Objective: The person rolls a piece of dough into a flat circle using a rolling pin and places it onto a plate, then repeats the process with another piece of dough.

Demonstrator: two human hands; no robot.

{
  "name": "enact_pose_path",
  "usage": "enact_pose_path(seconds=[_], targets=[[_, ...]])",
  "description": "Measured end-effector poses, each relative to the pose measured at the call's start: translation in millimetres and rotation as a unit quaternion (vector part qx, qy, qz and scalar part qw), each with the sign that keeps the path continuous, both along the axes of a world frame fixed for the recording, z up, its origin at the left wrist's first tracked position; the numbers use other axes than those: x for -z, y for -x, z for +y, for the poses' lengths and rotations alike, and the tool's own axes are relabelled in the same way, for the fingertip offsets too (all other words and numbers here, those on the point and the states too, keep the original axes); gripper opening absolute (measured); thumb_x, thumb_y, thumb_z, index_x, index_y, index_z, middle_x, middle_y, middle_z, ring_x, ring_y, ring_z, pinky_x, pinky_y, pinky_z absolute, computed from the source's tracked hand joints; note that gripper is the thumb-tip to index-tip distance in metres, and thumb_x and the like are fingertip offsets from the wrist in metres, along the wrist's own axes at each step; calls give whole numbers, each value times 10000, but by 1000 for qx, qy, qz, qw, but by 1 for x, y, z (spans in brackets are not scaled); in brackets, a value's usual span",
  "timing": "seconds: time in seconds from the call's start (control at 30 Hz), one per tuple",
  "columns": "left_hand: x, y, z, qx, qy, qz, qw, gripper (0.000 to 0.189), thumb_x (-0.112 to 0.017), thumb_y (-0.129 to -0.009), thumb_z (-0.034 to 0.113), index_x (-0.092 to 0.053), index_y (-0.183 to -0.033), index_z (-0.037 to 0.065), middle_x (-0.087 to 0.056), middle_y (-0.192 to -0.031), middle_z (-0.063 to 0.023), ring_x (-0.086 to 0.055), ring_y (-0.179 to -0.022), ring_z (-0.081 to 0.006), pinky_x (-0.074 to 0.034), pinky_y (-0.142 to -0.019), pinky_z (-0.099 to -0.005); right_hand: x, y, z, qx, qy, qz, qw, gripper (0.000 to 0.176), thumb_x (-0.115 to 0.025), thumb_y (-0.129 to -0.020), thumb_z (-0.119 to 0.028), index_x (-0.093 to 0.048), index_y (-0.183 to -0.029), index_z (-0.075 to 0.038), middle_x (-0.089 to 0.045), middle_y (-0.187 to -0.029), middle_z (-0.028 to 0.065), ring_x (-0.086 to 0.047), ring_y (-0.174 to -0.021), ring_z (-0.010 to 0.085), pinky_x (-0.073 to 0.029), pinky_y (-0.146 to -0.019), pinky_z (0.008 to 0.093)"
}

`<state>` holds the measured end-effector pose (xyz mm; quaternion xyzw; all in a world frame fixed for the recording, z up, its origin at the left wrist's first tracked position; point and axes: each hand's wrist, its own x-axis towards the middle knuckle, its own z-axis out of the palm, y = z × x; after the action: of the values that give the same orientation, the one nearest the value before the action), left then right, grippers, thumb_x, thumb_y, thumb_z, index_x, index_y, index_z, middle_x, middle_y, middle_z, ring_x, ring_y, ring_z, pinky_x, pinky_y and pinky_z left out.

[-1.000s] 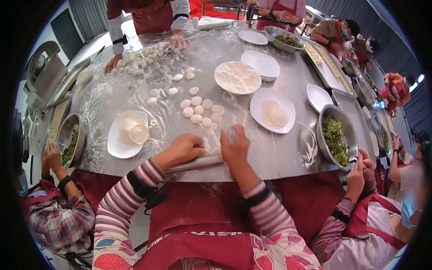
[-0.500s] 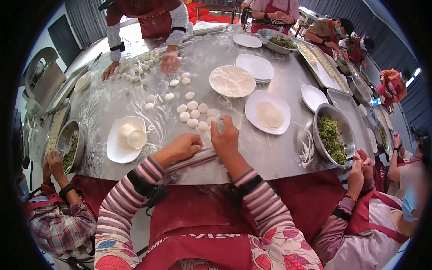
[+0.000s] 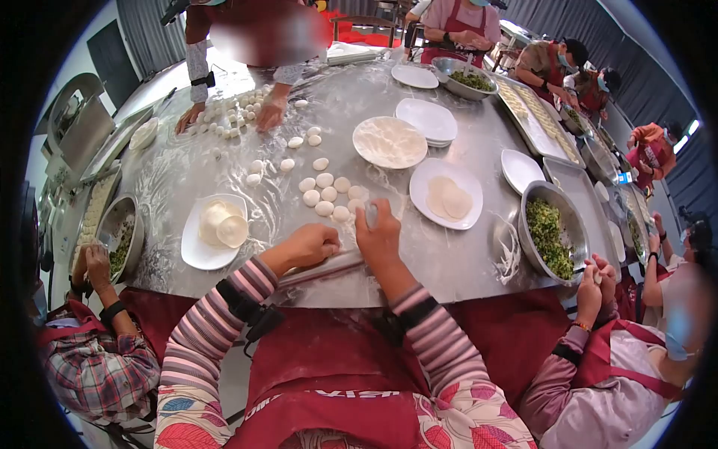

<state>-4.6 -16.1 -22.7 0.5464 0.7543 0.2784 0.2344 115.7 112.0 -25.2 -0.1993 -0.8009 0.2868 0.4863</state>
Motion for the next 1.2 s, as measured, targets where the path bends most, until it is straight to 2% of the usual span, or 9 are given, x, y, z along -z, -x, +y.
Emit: enact_pose_path(seconds=[0.1, 0.23, 0.33, 0.53, 0.63, 0.73, 0.93, 1.07, 1.2], targets=[[-6, -6, -26, -37, 11, -7, 999, 195, -601, -753, 169, -590, -814, -16, -619, -741, -170, -608, -710, -300, -461, -642, -369, 1, -56, -20, -10, -38, -27, 999, 237, -668, -716, -65, -491, -873, -50, -551, -641, 149, -575, -569, 349, -444, -499, 396], [3, -15, -24, -28, 22, -82, 996, 195, -590, -754, 173, -588, -815, -12, -614, -732, -173, -605, -713, -306, -460, -647, -373, -4, -43, -18, -7, 29, -8, 1000, 225, -656, -735, -65, -490, -886, -46, -562, -661, 164, -577, -580, 365, -447, -501, 403], [-10, -15, -6, -45, 19, -18, 999, 199, -592, -750, 178, -587, -820, -9, -612, -732, -172, -604, -713, -297, -460, -647, -373, -2, 2, 1, -23, 18, 4, 1000, 236, -659, -740, -91, -498, -906, -45, -574, -685, 187, -567, -590, 397, -445, -518, 426], [-9, -12, -23, -42, 9, -1, 999, 155, -579, -739, 152, -603, -778, 5, -612, -761, -198, -587, -766, -361, -451, -698, -426, 6, -59, -23, -42, 73, 21, 996, 229, -654, -737, -73, -499, -902, -41, -570, -669, 176, -584, -574, 361, -452, -514, 404], [0, -23, -25, -13, 8, -97, 995, 152, -575, -744, 158, -605, -758, 9, -607, -748, -204, -583, -763, -368, -450, -693, -430, 2, -49, -21, -18, 69, -5, 997, 221, -650, -736, -64, -498, -894, -39, -569, -664, 170, -595, -586, 343, -454, -516, 396], [-4, -19, -4, -28, 11, -18, 999, 189, -581, -752, 145, -587, -849, -17, -614, -782, -200, -596, -734, -336, -454, -658, -389, -1, -4, -2, -6, -6, 10, 1000, 231, -657, -738, -78, -504, -908, -43, -568, -661, 170, -583, -577, 346, -456, -517, 389], [-10, -12, -23, -17, 34, -23, 999, 185, -579, -750, 153, -583, -830, -14, -609, -770, -203, -593, -712, -336, -448, -646, -395, 6, -61, -22, -11, -53, -2, 999, 239, -661, -743, -90, -499, -913, -45, -551, -644, 173, -573, -576, 346, -444, -498, 396], [-5, -25, -20, -28, 34, -53, 998, 182, -581, -750, 158, -581, -816, -12, -604, -771, -208, -584, -719, -351, -440, -651, -405, 2, -43, -18, -12, 58, -3, 998, 244, -658, -745, -87, -494, -919, -39, -550, -653, 178, -572, -573, 350, -442, -493, 400], [-13, -22, -1, -37, 26, -7, 999, 195, -574, -746, 140, -569, -849, -26, -600, -774, -215, -585, -733, -347, -438, -667, -397, 1, -11, -3, -3, -5, 14, 1000, 238, -652, -747, -73, -489, -915, -36, -556, -663, 178, -570, -559, 358, -442, -494, 407]])
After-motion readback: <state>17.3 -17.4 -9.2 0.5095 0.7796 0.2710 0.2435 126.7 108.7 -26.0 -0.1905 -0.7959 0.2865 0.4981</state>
